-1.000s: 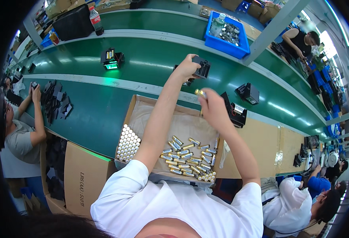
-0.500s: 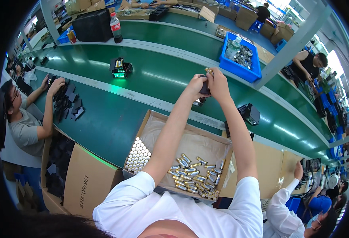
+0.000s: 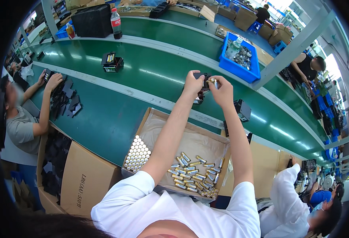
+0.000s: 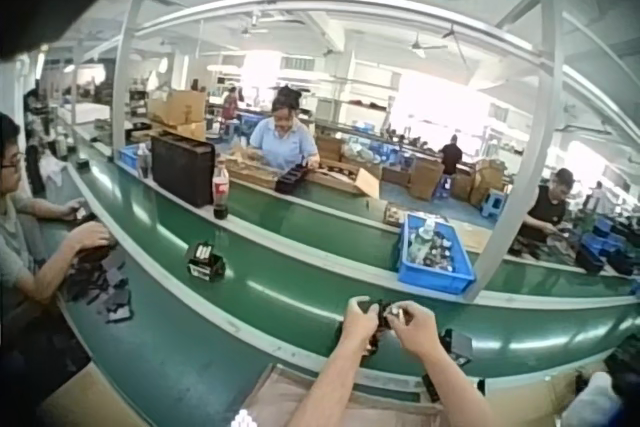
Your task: The person assembles electronic devices by taking batteries from a box, inserting them into device housings by hand, and placing the assembled units onto the conveyor line.
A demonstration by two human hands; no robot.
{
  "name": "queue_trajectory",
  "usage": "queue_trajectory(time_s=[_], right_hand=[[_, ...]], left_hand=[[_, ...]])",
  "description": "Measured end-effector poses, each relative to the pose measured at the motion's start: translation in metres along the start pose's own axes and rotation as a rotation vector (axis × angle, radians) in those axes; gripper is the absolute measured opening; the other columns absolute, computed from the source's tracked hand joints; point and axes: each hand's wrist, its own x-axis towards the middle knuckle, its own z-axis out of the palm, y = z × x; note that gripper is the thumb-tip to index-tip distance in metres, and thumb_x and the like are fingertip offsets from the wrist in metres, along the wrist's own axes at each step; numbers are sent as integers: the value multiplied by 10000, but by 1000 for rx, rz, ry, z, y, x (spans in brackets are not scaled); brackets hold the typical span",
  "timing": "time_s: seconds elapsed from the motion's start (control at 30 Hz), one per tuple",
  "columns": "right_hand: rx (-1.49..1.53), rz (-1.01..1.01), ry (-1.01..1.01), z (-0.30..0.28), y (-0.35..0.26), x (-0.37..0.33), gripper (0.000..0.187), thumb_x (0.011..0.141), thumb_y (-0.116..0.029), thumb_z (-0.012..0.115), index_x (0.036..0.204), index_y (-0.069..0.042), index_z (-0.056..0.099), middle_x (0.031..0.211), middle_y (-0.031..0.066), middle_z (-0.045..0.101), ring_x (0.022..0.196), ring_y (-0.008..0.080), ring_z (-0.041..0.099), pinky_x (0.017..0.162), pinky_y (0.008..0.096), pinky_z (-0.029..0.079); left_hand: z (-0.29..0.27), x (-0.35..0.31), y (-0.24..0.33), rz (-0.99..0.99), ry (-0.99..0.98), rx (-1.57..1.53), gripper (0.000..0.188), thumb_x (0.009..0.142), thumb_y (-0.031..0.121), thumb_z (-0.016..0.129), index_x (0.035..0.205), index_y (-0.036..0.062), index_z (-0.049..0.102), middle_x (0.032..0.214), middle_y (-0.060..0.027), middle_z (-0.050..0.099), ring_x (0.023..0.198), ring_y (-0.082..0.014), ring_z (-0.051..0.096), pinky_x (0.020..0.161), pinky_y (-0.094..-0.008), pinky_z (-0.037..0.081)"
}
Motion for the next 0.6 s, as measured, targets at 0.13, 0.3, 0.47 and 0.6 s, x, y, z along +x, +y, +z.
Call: queue_trajectory(time_s=[0.13,0.3,0.47,0.6], right_hand=[[-116,-195,-96,-4,-11,-9,240,875,-63,731,1108,-26,776,873,30,748,701,123,566,675,252,477],[-15,-161,-123,-22,6,3,229,846,-83,745,1057,-6,790,804,55,741,639,142,526,619,267,457],[-72,-142,-305,-30,8,19,238,849,-62,743,1074,2,788,834,55,770,645,140,513,627,258,458],[48,-117,-349,-27,18,24,236,858,-29,729,1085,8,781,839,31,763,651,130,500,630,246,452]], left_hand=[[-5,-3,11,-192,-112,-220,595,920,97,726,1404,32,386,1198,-244,572,925,-298,657,822,-468,606],[-7,-13,23,-189,-497,-287,758,915,97,756,1517,73,296,1263,-273,537,1063,-337,637,821,-484,592],[-4,-15,21,-190,-439,-261,860,898,62,754,1563,101,210,1277,-286,528,1077,-331,637,837,-461,589],[-7,-8,15,-181,-406,-293,875,855,47,767,1550,95,238,1285,-287,549,1036,-327,662,855,-448,598]])
